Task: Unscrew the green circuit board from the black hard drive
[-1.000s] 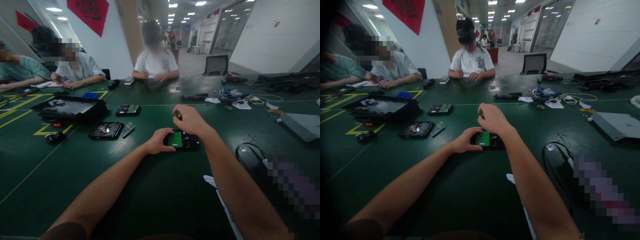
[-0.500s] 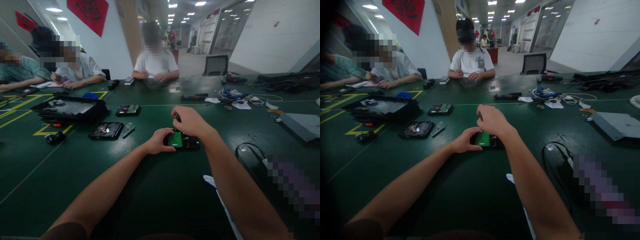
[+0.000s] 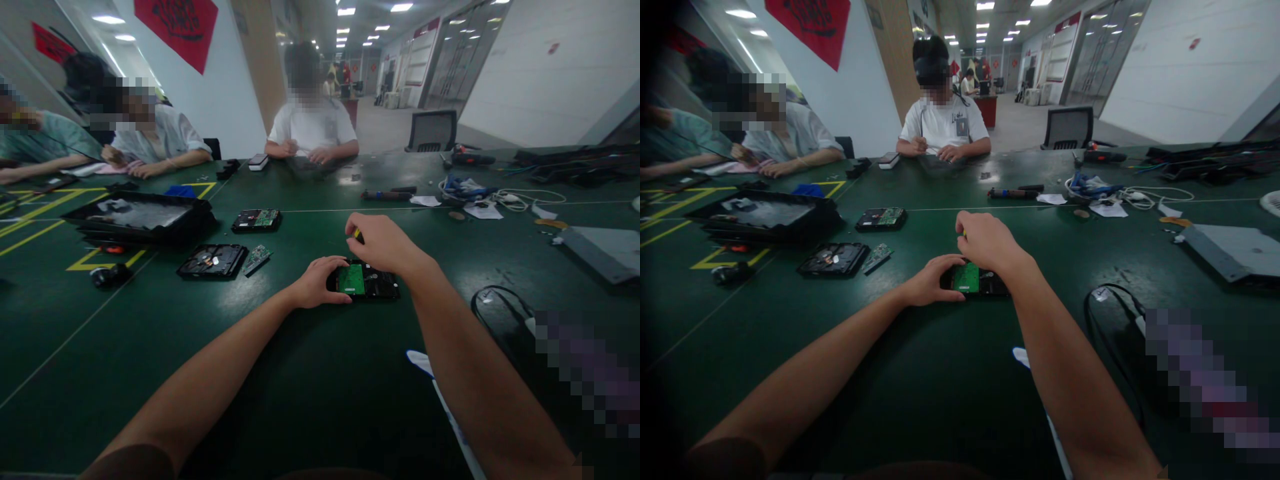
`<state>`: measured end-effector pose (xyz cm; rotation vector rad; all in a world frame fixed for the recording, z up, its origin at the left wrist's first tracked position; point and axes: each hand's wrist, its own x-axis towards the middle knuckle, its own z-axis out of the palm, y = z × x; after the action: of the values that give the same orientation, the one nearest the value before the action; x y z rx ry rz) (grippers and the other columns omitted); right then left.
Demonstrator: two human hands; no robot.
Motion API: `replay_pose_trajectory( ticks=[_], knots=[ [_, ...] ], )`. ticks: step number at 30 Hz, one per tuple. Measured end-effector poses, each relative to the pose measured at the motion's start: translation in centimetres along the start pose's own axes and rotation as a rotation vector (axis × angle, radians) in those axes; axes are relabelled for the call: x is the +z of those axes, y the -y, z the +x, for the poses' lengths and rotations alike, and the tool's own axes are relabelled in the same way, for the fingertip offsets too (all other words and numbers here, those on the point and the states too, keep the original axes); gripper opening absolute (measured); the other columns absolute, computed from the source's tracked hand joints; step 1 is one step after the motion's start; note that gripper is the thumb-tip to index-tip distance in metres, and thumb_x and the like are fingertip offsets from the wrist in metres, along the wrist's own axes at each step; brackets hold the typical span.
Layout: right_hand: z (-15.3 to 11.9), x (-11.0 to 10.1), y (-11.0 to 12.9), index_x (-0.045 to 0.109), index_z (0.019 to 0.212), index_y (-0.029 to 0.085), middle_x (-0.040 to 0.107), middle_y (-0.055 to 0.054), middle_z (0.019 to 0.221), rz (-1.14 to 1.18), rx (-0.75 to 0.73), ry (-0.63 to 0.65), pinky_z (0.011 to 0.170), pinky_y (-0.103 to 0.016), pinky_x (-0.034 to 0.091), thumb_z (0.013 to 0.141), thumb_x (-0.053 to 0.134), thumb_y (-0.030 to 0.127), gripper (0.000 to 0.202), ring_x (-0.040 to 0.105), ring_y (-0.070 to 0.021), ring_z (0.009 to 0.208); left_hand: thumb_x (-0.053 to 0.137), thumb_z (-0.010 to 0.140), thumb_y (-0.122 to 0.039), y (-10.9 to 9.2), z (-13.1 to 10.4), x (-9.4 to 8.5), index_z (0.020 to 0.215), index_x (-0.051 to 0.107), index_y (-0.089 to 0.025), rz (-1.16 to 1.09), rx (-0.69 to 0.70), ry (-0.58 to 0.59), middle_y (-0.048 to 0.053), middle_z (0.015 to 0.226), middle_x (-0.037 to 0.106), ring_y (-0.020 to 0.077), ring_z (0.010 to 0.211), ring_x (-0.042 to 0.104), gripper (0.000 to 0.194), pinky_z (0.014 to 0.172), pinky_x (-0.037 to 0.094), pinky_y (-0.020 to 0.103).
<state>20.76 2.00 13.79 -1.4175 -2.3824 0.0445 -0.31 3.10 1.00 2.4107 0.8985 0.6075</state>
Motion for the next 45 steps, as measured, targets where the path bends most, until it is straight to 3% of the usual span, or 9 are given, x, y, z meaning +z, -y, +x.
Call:
replay_pose_trajectory(
  ticks=[5, 10, 17, 20, 23, 30, 36, 42, 45],
  knots=[
    [0.0, -0.22, 0.2, 0.067, 0.093, 0.02, 0.071, -0.013, 0.089, -0.095, 0.125, -0.009, 0.07, -0.038, 0.04, 0.096, 0.059, 0.042, 0.023, 0.064, -0.0276, 0.083, 0.086, 0.072, -0.06, -0.08, 0.04, -0.07, 0.143, 0.053, -0.026, -0.007, -0.011, -0.002, 0.012, 0.155, 0.052, 0.0371, 0.147, 0.044, 0.085, 0.123, 0.03, 0.056],
    [-0.06, -0.03, -0.18, 0.066, 0.096, 0.02, 0.072, -0.01, 0.101, 0.009, -0.02, 0.007, 0.076, -0.035, 0.043, 0.084, 0.062, 0.018, 0.012, 0.064, -0.0232, 0.09, 0.085, 0.072, -0.06, -0.22, 0.0, -0.09, 0.144, 0.052, -0.025, -0.002, -0.008, 0.0, 0.013, 0.155, 0.052, 0.0366, 0.146, 0.045, 0.086, 0.122, 0.031, 0.056],
    [0.05, -0.01, -0.19, 0.064, 0.09, 0.02, 0.071, -0.011, 0.09, -0.058, 0.093, -0.016, 0.072, -0.039, 0.041, 0.094, 0.06, 0.041, 0.021, 0.064, -0.0271, 0.084, 0.085, 0.073, -0.059, -0.59, -0.08, -0.2, 0.143, 0.053, -0.025, 0.002, -0.014, -0.004, 0.014, 0.155, 0.052, 0.0368, 0.147, 0.045, 0.085, 0.123, 0.03, 0.056],
    [-0.08, 0.07, -0.29, 0.063, 0.098, 0.019, 0.071, -0.012, 0.102, 0.027, 0.028, -0.014, 0.076, -0.037, 0.043, 0.089, 0.06, 0.027, 0.012, 0.064, -0.0257, 0.09, 0.085, 0.073, -0.059, -0.52, -0.06, -0.19, 0.143, 0.053, -0.025, -0.005, -0.011, -0.004, 0.014, 0.154, 0.053, 0.0369, 0.147, 0.045, 0.085, 0.123, 0.03, 0.056],
    [-0.18, -0.01, -0.3, 0.06, 0.108, 0.017, 0.071, -0.012, 0.107, 0.097, -0.012, -0.006, 0.08, -0.036, 0.044, 0.087, 0.058, 0.018, 0.022, 0.064, -0.0242, 0.093, 0.085, 0.072, -0.06, -0.38, -0.05, -0.16, 0.143, 0.053, -0.026, -0.007, -0.013, -0.001, 0.014, 0.154, 0.053, 0.0369, 0.147, 0.045, 0.085, 0.123, 0.031, 0.056],
    [0.02, -0.09, 0.05, 0.063, 0.095, 0.02, 0.071, -0.013, 0.093, -0.026, 0.105, -0.027, 0.074, -0.039, 0.042, 0.096, 0.059, 0.041, 0.022, 0.063, -0.0277, 0.086, 0.085, 0.073, -0.06, -0.51, -0.1, -0.23, 0.143, 0.053, -0.025, -0.004, -0.021, 0.002, 0.014, 0.155, 0.052, 0.0368, 0.147, 0.044, 0.085, 0.123, 0.03, 0.056],
    [-0.09, -0.11, 0.11, 0.062, 0.102, 0.02, 0.072, -0.01, 0.107, 0.058, -0.022, 0.0, 0.081, -0.035, 0.045, 0.086, 0.06, 0.019, 0.016, 0.064, -0.0238, 0.096, 0.085, 0.071, -0.06, -0.54, -0.03, -0.29, 0.143, 0.053, -0.026, -0.015, -0.035, 0.008, 0.013, 0.155, 0.052, 0.0379, 0.147, 0.044, 0.085, 0.123, 0.03, 0.057],
    [-0.08, -0.35, 0.17, 0.065, 0.093, 0.02, 0.072, -0.012, 0.096, -0.052, 0.084, 0.003, 0.078, -0.039, 0.045, 0.096, 0.059, 0.038, 0.02, 0.065, -0.027, 0.09, 0.085, 0.073, -0.059, -0.61, -0.01, -0.29, 0.142, 0.053, -0.026, -0.014, -0.017, 0.005, 0.013, 0.155, 0.052, 0.0364, 0.147, 0.044, 0.084, 0.123, 0.03, 0.056],
    [-0.1, -0.05, -0.03, 0.065, 0.102, 0.019, 0.072, -0.012, 0.106, 0.008, 0.02, -0.012, 0.081, -0.038, 0.046, 0.093, 0.059, 0.03, 0.015, 0.064, -0.0256, 0.096, 0.085, 0.072, -0.059, -0.55, -0.03, -0.23, 0.142, 0.053, -0.025, -0.011, -0.009, -0.001, 0.014, 0.154, 0.053, 0.0363, 0.146, 0.045, 0.084, 0.123, 0.03, 0.055]
  ],
)
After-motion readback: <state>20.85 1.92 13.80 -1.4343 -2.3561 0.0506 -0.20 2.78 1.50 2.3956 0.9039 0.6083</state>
